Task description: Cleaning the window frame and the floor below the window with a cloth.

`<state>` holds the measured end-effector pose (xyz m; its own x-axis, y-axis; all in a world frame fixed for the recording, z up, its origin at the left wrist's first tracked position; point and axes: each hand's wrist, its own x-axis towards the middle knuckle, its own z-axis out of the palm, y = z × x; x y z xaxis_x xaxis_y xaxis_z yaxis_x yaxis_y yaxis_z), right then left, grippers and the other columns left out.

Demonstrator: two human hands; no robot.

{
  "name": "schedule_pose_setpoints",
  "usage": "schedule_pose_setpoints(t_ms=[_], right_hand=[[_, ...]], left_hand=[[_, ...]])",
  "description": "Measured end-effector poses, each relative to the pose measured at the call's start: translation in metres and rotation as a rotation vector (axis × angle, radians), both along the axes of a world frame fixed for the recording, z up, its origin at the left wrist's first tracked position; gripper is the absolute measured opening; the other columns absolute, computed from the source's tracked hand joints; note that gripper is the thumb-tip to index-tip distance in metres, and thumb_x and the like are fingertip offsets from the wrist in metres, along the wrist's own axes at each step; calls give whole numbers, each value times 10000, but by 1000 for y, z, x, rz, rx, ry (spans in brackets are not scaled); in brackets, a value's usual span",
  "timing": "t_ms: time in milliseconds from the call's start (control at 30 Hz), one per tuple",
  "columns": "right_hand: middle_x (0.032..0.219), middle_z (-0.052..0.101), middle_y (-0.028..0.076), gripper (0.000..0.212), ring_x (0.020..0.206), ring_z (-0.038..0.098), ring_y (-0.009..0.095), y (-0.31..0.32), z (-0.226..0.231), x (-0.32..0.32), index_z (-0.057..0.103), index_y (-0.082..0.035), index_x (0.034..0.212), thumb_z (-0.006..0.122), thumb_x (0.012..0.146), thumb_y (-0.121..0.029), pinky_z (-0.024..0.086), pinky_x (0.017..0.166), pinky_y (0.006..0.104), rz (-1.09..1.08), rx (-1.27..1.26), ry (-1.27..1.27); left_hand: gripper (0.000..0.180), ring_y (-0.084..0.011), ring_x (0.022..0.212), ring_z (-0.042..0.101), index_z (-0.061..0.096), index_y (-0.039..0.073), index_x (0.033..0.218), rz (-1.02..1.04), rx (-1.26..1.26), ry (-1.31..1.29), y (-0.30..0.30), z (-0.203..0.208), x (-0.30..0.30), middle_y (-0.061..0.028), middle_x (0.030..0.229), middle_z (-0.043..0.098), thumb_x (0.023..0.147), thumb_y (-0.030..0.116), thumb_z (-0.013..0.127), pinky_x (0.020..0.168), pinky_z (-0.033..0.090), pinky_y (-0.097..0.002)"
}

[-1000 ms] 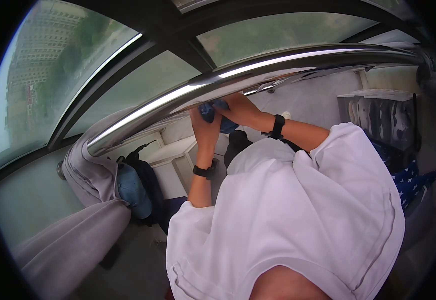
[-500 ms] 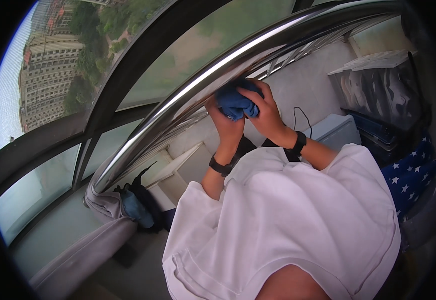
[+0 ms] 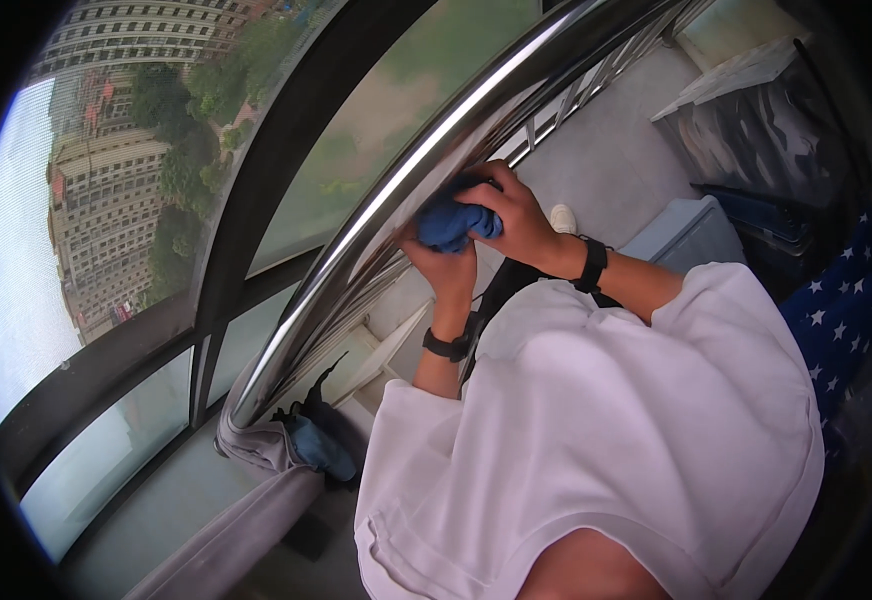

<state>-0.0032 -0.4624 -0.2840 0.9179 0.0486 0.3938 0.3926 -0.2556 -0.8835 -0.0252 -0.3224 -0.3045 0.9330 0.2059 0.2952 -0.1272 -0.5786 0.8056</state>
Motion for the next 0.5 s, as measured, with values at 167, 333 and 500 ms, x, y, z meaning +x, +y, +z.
schedule_pose_setpoints(t_ms=[167,333,500], right_hand=[[1154,532,120,412,1040,569,332,1,-24,-3,598,-92,1010,772,643,-21,503,859,383,-4,-34,87],[1141,538,93,405,1028,581,298,-10,-55,-10,614,-95,1082,732,701,-27,491,879,353,47,-163,519],[1122,539,101,411,1049,579,307,-30,-26,-7,617,-94,1114,667,721,15,484,885,352,-103,-99,424]], left_hand=[[677,-271,1073,515,358,-13,1241,-62,-102,107,1,-15,2,-151,1131,489,689,36,747,969,381,-377],[517,-211,1043,553,453,-22,1141,-123,-171,402,-1,-51,-5,-143,1132,519,750,108,765,872,467,-334],[619,-299,1107,523,405,-43,1288,-217,-349,410,-26,-5,-1,-188,1183,493,782,108,727,887,468,-392]])
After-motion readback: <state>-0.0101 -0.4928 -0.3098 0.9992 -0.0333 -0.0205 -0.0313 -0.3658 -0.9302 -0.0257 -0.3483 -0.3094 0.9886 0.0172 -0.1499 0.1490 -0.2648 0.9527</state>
